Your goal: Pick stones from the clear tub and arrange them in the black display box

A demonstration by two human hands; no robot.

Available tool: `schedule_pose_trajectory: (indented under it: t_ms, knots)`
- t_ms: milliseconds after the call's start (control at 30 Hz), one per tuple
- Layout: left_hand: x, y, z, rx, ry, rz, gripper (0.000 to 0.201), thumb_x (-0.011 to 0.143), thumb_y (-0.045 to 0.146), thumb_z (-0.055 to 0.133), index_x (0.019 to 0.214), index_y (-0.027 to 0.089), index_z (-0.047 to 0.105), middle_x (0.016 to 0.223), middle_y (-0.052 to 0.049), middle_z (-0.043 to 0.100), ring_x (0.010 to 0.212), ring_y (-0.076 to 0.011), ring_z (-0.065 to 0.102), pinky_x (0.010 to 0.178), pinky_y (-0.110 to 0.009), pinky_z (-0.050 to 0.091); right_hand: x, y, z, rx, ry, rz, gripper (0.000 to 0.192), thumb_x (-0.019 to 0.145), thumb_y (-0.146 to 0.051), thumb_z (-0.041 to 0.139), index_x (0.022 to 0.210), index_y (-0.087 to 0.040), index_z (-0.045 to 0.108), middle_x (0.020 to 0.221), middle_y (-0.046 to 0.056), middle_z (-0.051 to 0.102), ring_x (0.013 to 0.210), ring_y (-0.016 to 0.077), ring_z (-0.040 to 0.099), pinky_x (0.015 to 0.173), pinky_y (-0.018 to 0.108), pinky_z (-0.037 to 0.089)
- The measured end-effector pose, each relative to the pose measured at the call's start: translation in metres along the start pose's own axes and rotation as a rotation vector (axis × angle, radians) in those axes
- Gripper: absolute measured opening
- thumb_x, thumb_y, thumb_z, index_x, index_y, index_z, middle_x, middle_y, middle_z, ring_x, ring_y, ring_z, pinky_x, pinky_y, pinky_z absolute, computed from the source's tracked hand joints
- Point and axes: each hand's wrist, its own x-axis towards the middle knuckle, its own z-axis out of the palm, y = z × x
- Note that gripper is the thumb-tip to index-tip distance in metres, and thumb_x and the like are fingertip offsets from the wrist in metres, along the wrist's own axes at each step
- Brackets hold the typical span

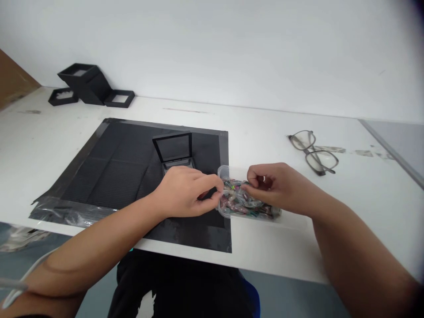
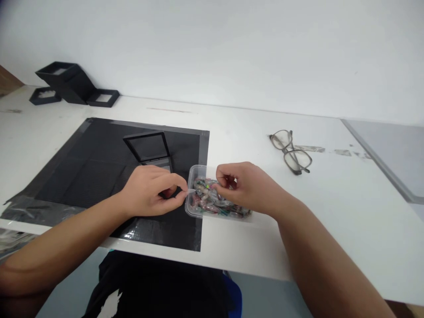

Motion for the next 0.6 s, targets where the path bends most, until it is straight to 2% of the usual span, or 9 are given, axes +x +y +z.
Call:
schedule_pose_trajectory:
  t_ms: [167,300,433,600]
  knots:
    - [0.001,0.000,0.003,-0.002,0.008,-0.001,0.005,0.083,0.026,0.060,0.082,0.024,0.064,0.049,0.010,0.053,0.046,-0.0061,0.051,0.049,-0.022,0.034,0.000,-0.006,0.005,-0.102,0.004,-0.057,0.018,0.086,-0.031,0.058,0.071,-0.023,0.051,0.060,-0.004,0.050,0.054,0.0109,0.043,0.053,0.025,0.034]
    - [0.001,0.001,0.003,-0.011,0.001,-0.002,0.004,0.083,0.025,0.060,0.082,0.024,0.064,0.050,0.011,0.053,0.046,-0.0058,0.051,0.050,-0.021,0.035,0.002,-0.006,0.007,-0.103,-0.049,-0.046,0.020,0.086,-0.037,0.061,0.072,-0.022,0.057,0.060,-0.003,0.054,0.054,0.0113,0.046,0.053,0.026,0.034]
    - [0.000,0.001,0.004,-0.001,-0.004,-0.003,0.007,0.084,0.027,0.059,0.082,0.024,0.065,0.050,0.010,0.055,0.047,-0.0065,0.053,0.050,-0.021,0.034,0.004,-0.008,0.011,-0.156,-0.075,0.013,0.021,0.086,-0.044,0.061,0.085,-0.025,0.070,0.061,-0.002,0.059,0.055,0.0131,0.051,0.052,0.026,0.033]
    - [-0.001,0.000,0.004,0.003,-0.016,-0.022,0.008,0.086,0.030,0.059,0.084,0.025,0.066,0.051,0.009,0.056,0.048,-0.0070,0.054,0.050,-0.022,0.034,0.008,-0.009,0.017,-0.231,-0.114,0.003,0.023,0.090,-0.041,0.055,0.090,-0.028,0.074,0.062,-0.001,0.061,0.056,0.0142,0.052,0.052,0.027,0.032]
